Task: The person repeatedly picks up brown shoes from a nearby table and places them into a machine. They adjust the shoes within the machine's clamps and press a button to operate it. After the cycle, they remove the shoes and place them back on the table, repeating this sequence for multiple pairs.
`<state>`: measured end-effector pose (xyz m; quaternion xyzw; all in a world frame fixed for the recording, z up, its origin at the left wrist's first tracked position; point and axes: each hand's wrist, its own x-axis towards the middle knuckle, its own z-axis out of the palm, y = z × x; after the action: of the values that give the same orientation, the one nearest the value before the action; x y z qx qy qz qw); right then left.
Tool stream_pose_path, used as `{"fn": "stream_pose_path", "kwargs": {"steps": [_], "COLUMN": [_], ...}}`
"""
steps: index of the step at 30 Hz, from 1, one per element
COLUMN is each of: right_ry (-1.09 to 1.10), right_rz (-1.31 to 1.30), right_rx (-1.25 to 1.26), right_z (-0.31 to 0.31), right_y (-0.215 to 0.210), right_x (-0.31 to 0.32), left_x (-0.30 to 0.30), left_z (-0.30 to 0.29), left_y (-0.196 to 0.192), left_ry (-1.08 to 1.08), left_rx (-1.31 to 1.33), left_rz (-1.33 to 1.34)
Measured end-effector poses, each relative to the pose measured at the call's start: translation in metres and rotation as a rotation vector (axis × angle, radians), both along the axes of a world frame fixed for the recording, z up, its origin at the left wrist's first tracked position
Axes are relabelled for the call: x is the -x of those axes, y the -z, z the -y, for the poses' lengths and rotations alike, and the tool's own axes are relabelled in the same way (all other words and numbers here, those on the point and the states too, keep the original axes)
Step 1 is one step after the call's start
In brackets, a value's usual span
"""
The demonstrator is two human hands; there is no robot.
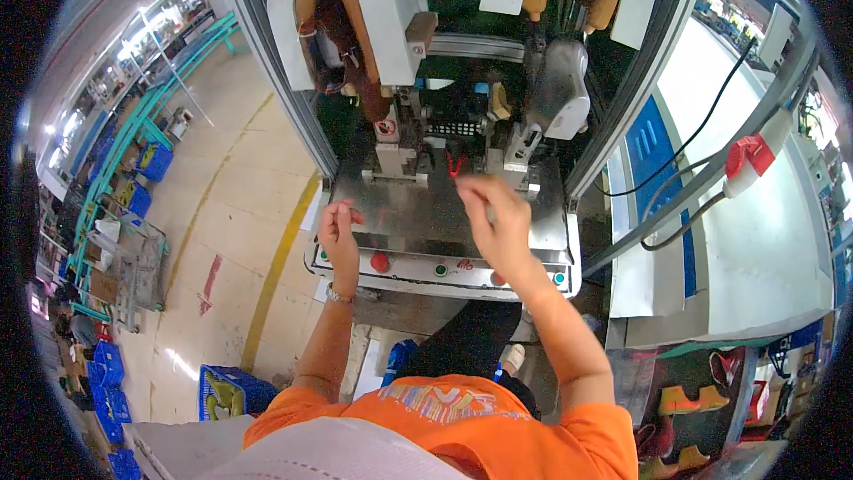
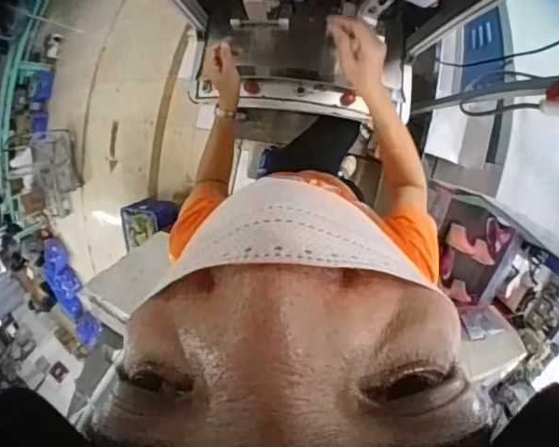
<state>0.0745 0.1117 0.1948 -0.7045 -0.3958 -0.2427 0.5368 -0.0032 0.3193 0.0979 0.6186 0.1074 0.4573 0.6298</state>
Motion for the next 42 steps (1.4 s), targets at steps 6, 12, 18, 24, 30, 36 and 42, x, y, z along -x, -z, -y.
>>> {"fn": "stream_pose_path", "kwargs": {"steps": [6, 12, 18, 24, 30, 36, 42], "right_ry": [-0.097, -0.092, 0.246, 0.106, 0.123, 0.151, 0.073], "right_rz": [0.128, 0.420, 0.736, 0.791, 0.908, 0.979, 0.860], "right_rx": [-0.084, -0.032, 0.292, 0.109, 0.086, -0.076, -0.157], "right_z": [-0.068, -0.149, -0.188, -0.183, -0.203, -0.165, -0.084], "right_y": [-0.061, -0.113, -0.150, -0.142, -0.179, -0.226, -0.211], "right_x": [-0.036, -0.044, -0.061, -0.072, -0.083, -0.058, -0.040], "left_x": [-0.003, -0.002, -0.010, -0.010, -0.013, -0.027, 0.002], "left_z": [-0.012, -0.023, -0.032, -0.055, -0.081, -0.055, -0.057], "left_y": [-0.006, -0.025, -0.040, -0.045, -0.043, -0.043, -0.085], "left_ry": [0.158, 0.156, 0.162, -0.060, -0.172, -0.134, 0.349], "left_rx": [0.073, 0.100, 0.003, -0.162, -0.163, -0.019, 0.358], "left_rz": [0.002, -0.018, 0.046, 0.068, 0.017, 0.101, 0.153]}}
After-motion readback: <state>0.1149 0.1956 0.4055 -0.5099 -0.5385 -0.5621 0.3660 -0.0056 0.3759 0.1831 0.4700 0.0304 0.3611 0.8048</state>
